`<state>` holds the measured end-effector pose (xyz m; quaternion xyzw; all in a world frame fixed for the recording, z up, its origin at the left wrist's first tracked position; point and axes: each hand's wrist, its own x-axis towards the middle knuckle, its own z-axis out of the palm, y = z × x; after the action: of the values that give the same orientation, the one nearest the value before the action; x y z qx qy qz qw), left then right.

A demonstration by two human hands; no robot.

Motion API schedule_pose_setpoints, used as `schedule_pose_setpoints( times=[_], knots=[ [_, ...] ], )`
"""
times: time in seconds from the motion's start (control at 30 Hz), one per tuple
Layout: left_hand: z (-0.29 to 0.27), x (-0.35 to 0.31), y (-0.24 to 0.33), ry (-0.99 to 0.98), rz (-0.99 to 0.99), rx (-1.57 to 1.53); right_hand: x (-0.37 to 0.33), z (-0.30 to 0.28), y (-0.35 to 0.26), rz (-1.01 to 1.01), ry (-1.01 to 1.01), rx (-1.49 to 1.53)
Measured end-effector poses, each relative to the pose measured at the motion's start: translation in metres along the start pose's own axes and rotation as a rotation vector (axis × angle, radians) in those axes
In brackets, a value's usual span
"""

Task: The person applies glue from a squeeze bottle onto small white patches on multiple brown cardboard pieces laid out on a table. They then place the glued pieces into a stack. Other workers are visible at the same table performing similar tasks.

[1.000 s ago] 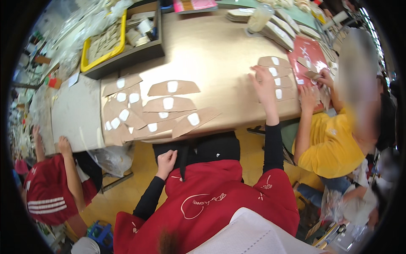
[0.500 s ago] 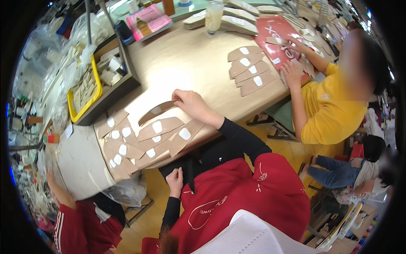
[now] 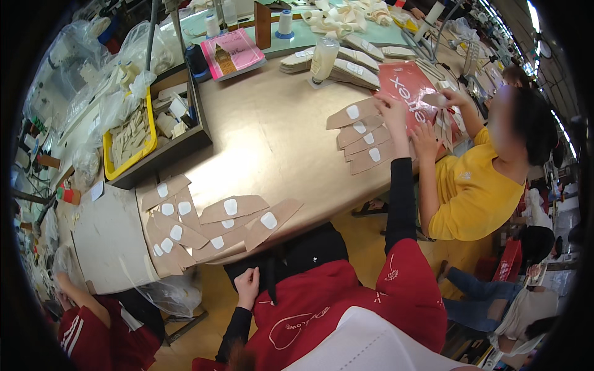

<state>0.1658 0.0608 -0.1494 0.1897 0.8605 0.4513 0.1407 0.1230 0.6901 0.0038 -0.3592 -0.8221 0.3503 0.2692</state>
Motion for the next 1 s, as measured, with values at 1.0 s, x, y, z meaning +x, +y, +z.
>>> schedule_pose_setpoints(
  times=[1.0],
  knots=[
    [-0.004,0.001,0.007,0.004,0.027,0.038,-0.172,0.135,-0.147,0.083,-0.617,0.413]
  ],
)
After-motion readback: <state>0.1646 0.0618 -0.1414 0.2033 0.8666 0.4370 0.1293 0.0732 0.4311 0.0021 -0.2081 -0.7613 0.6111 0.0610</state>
